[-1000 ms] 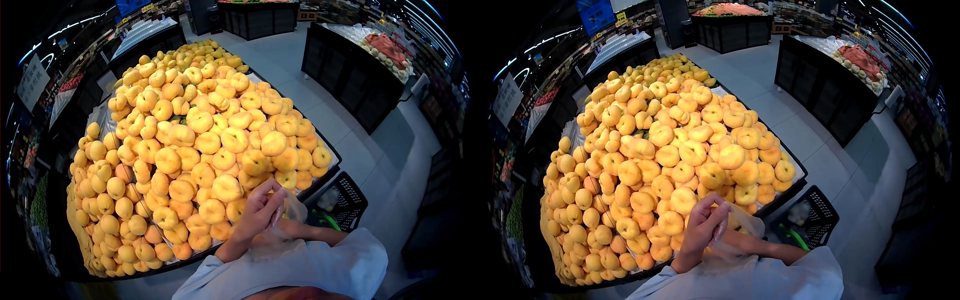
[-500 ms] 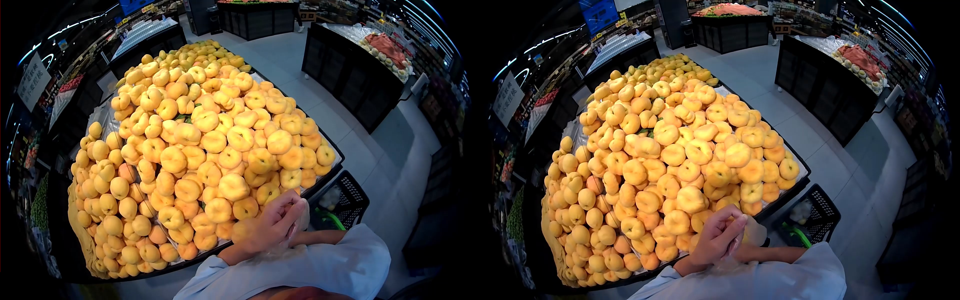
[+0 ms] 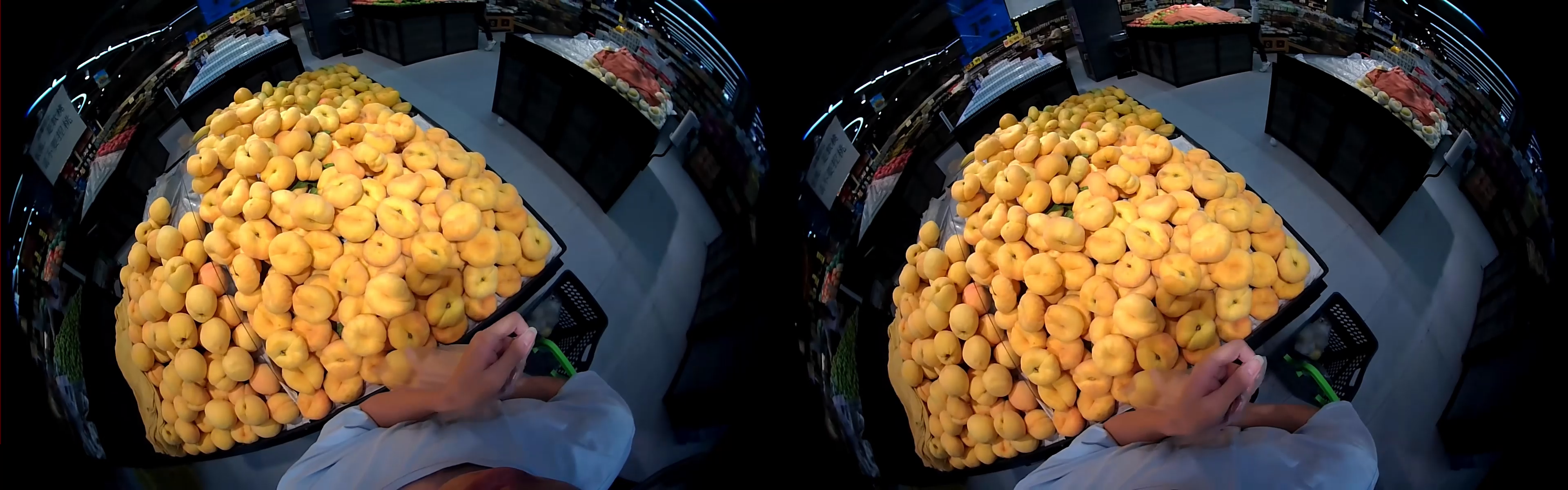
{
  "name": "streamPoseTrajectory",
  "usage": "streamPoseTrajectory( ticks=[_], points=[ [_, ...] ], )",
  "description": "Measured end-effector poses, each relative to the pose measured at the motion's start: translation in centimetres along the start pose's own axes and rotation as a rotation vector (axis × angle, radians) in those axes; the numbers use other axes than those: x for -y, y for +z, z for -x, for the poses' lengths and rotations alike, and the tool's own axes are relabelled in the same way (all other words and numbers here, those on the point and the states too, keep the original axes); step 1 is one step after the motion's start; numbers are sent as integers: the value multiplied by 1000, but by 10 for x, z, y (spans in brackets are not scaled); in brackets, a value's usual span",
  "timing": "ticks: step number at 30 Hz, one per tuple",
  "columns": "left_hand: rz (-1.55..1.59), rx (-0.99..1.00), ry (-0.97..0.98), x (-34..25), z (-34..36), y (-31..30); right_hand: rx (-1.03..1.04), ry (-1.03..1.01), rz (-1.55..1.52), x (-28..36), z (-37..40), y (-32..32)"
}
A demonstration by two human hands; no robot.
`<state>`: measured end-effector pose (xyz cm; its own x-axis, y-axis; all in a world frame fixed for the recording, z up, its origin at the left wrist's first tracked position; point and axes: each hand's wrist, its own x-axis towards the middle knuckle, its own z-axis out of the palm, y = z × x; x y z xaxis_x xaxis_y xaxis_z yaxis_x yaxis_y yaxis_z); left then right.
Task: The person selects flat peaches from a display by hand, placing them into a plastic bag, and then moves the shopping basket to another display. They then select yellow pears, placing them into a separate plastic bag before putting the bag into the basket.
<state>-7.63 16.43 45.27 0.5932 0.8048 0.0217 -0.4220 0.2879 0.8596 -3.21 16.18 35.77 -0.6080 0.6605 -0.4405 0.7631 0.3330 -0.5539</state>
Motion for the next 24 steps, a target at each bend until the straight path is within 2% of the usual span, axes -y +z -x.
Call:
streamPoseTrajectory(
  ticks=[1, 3, 9, 16, 19, 24],
  points=[
    [-2, -2, 4, 5, -3, -2, 20, -50, -66, -5, 7, -5],
    [22, 28, 150, 15, -9, -9, 44, -135, -199, -17, 18, -11],
    [35, 19, 157, 13, -13, -9, 82, -224, -346, -37, 31, -15],
    [64, -59, 217, 3, -21, -26, 103, -231, -292, -45, 13, -17],
    [9, -131, 140, 3, -27, -37, 114, -218, -249, -47, 3, -24],
    [146, -276, 158, 2, -32, -51, 129, -207, -169, -48, -9, -30]
  ],
)
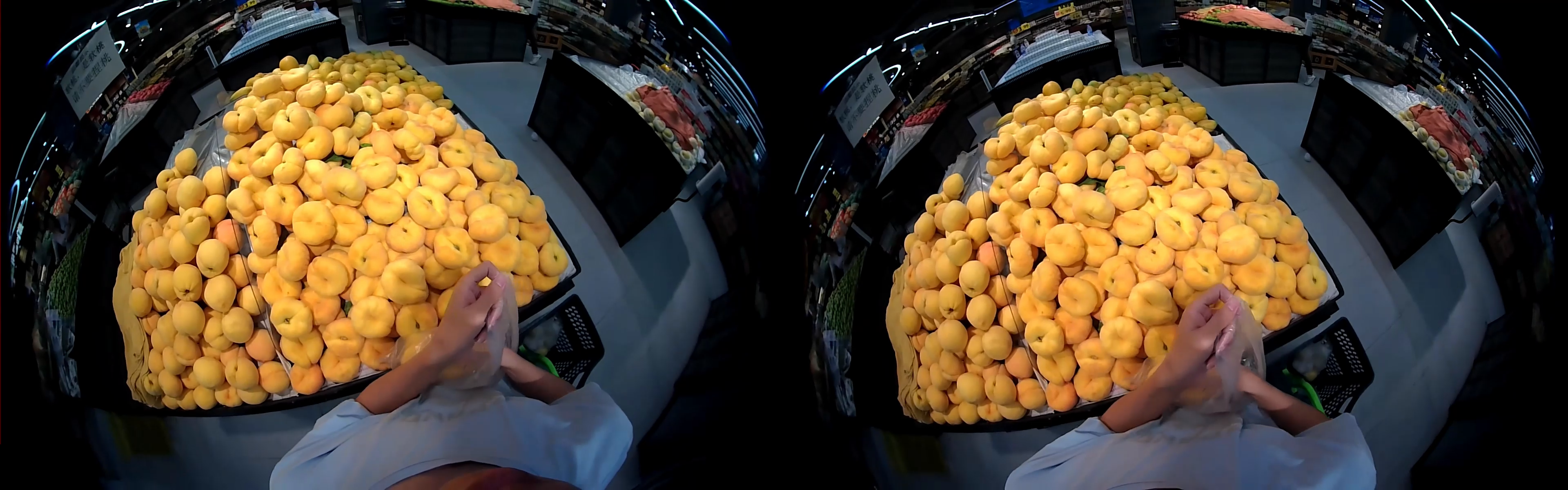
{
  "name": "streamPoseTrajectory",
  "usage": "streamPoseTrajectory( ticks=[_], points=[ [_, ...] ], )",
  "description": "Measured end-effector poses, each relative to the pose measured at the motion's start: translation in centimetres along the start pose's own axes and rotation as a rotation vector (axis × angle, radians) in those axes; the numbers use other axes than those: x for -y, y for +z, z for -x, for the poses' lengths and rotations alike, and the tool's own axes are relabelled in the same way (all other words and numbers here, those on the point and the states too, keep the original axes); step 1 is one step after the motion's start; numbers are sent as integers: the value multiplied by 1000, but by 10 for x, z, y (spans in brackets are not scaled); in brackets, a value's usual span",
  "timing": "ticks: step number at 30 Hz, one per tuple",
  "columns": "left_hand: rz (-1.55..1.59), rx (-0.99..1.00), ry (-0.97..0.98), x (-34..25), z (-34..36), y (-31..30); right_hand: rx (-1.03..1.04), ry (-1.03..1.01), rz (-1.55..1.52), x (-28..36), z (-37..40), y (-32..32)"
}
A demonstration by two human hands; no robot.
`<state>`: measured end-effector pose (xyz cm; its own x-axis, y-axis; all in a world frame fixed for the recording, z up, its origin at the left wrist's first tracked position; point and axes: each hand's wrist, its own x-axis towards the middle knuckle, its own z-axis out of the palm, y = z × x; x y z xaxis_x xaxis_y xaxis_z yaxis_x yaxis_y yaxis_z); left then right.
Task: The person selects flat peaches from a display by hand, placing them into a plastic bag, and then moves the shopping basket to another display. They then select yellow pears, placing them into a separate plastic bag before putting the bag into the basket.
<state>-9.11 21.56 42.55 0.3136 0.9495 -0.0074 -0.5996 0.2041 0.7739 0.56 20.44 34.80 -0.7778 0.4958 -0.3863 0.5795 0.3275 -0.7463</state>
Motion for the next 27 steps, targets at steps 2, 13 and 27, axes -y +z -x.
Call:
streamPoseTrajectory(
  ticks=[2, 13, 27],
  points=[
    [6, -6, 27, -2, -4, -1, 4, 4, 33, -1, -4, -2],
    [-50, 210, -61, 15, -1, 27, -18, 54, 252, -1, -23, 14],
    [-76, 151, -8, 32, -14, 46, -40, 76, 401, -2, -30, 35]
  ],
)
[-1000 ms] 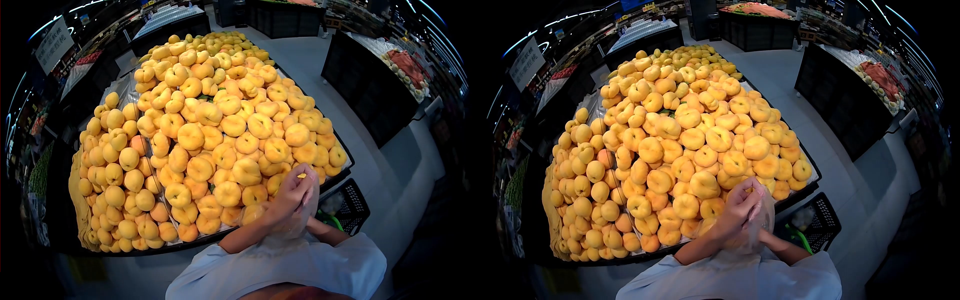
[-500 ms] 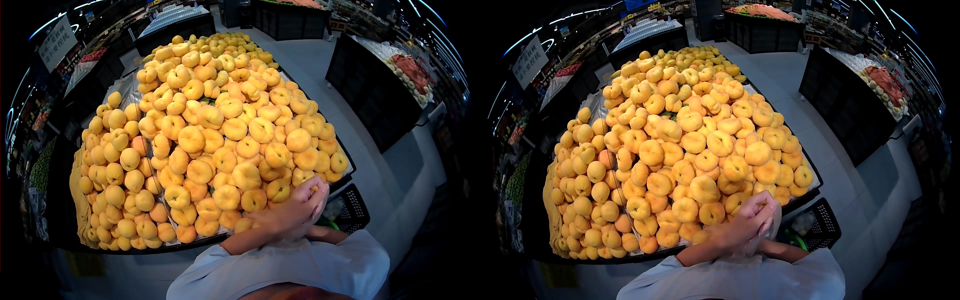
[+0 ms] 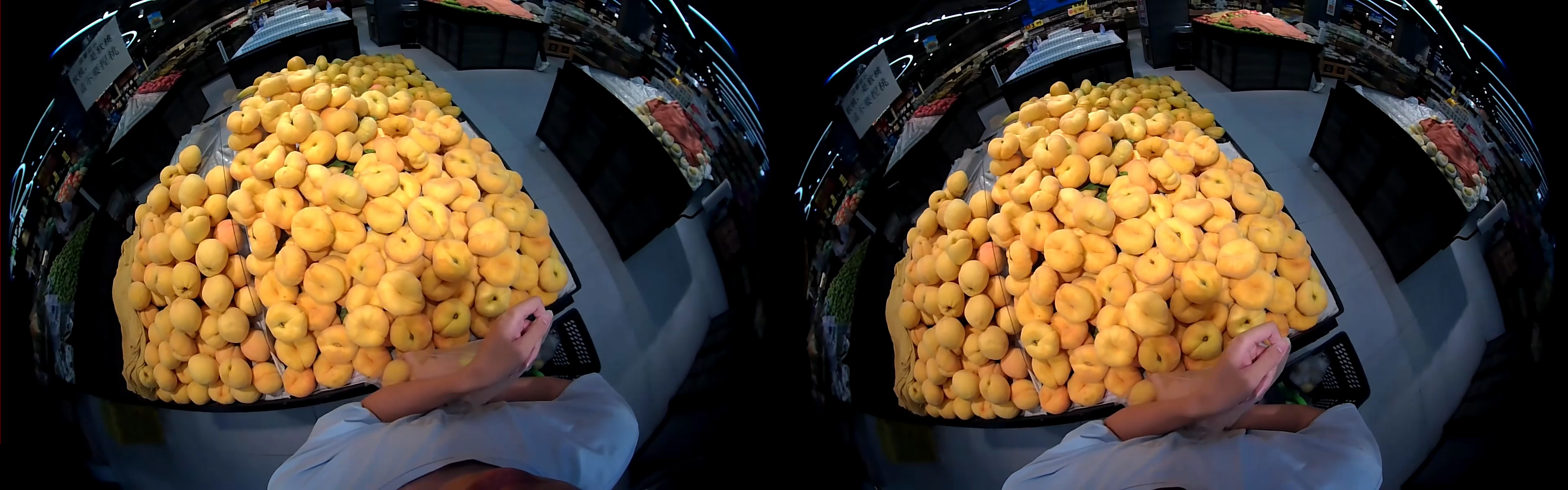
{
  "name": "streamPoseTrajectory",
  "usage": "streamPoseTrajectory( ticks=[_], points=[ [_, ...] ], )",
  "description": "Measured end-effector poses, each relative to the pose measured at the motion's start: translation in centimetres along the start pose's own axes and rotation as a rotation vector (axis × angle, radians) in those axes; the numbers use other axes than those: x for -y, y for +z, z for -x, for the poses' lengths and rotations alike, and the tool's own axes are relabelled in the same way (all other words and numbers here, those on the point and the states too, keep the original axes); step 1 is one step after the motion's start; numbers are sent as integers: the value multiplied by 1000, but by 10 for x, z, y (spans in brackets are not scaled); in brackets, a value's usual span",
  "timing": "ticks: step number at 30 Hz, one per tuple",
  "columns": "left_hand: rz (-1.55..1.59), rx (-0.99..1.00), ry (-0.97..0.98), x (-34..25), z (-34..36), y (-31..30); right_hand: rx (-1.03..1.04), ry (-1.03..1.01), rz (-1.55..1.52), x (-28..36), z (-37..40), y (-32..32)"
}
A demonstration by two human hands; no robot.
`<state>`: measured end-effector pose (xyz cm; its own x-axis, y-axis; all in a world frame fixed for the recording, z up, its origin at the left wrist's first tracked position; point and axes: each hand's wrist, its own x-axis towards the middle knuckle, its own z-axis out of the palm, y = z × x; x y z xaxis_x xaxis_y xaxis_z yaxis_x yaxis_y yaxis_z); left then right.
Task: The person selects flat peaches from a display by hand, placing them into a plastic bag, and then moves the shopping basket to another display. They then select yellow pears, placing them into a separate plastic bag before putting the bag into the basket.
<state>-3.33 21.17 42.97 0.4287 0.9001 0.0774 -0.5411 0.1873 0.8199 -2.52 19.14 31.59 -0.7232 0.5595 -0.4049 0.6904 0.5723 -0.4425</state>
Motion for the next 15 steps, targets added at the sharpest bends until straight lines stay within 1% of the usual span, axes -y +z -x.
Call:
streamPoseTrajectory(
  ticks=[8, 11, 15],
  points=[
    [-14, -35, -7, -4, -2, 4, -4, -14, -1, -4, -1, -2],
    [-100, -43, -20, -3, -10, 0, -5, -12, 0, -5, 0, -1],
    [-112, -104, 6, -4, -17, -1, -4, -10, 0, -7, -1, -1]
  ],
)
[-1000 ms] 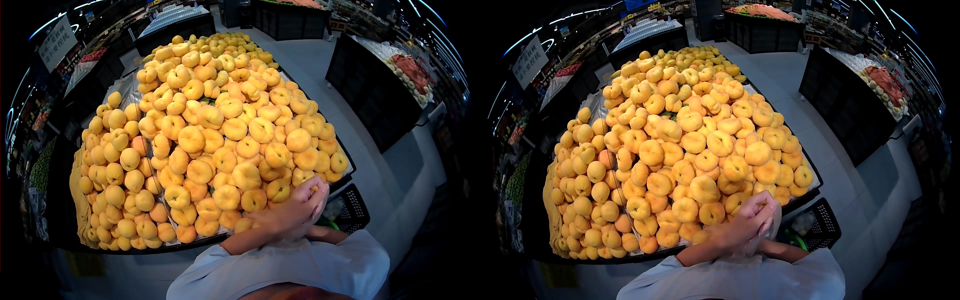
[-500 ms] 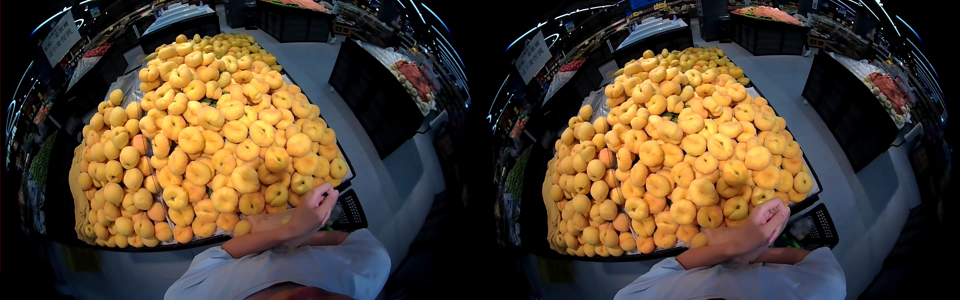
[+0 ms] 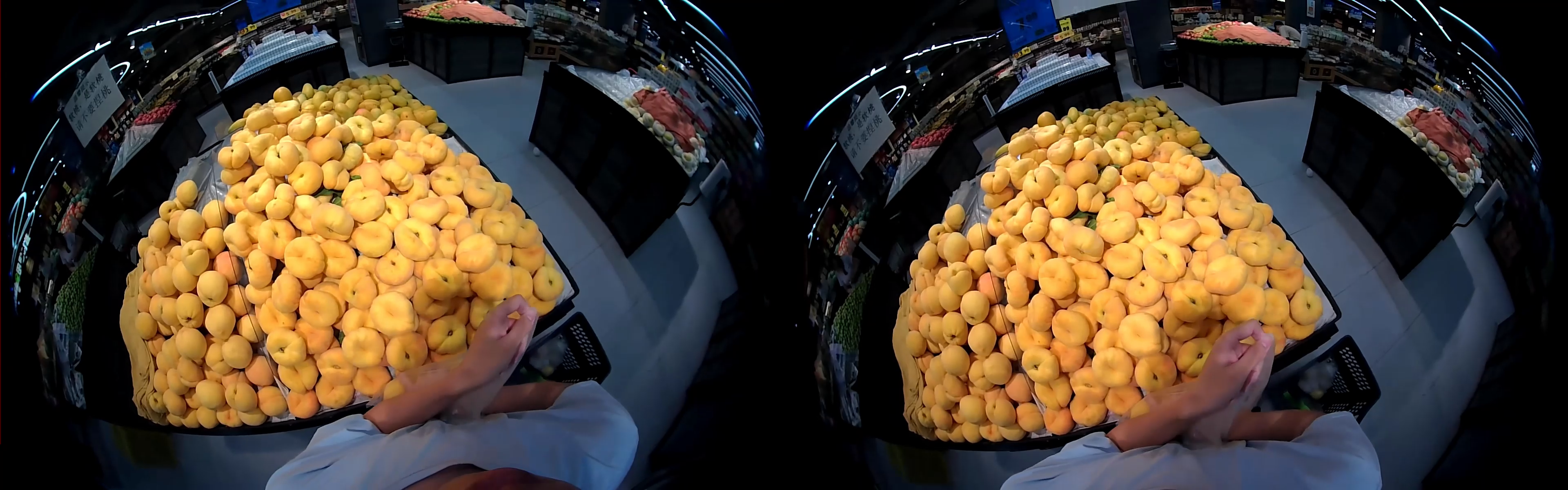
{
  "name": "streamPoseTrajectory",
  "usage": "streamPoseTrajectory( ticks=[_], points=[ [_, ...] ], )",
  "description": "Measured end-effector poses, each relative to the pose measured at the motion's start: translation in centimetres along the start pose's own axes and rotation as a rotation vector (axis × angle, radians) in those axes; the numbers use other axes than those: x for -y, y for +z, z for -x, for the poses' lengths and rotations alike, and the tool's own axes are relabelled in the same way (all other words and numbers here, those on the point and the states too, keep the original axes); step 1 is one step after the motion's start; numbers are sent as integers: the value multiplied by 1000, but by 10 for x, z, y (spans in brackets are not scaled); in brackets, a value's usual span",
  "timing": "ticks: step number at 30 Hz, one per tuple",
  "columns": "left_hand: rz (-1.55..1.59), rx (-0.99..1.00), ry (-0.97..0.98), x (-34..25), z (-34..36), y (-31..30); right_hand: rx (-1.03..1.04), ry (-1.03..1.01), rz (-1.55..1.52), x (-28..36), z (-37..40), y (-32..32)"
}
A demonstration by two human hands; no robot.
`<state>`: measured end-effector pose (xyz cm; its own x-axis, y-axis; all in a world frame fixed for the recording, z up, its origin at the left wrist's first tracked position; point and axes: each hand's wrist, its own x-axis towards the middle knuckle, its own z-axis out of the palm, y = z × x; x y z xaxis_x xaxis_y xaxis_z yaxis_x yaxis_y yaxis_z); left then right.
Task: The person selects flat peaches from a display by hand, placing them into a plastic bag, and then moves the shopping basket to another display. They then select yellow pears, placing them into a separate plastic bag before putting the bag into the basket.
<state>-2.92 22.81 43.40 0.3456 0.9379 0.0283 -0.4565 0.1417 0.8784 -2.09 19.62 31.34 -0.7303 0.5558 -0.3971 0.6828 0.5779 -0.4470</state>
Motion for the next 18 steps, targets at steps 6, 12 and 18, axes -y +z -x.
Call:
streamPoseTrajectory(
  ticks=[6, 12, 18],
  points=[
    [-55, -37, -54, -5, -9, -12, 6, 1, 6, -4, 0, -2],
    [9, 2, 28, 3, -11, -14, 8, 7, 52, -6, -1, -1],
    [132, 104, 69, 3, -4, -19, 29, 23, 210, -8, -1, 5]
  ],
)
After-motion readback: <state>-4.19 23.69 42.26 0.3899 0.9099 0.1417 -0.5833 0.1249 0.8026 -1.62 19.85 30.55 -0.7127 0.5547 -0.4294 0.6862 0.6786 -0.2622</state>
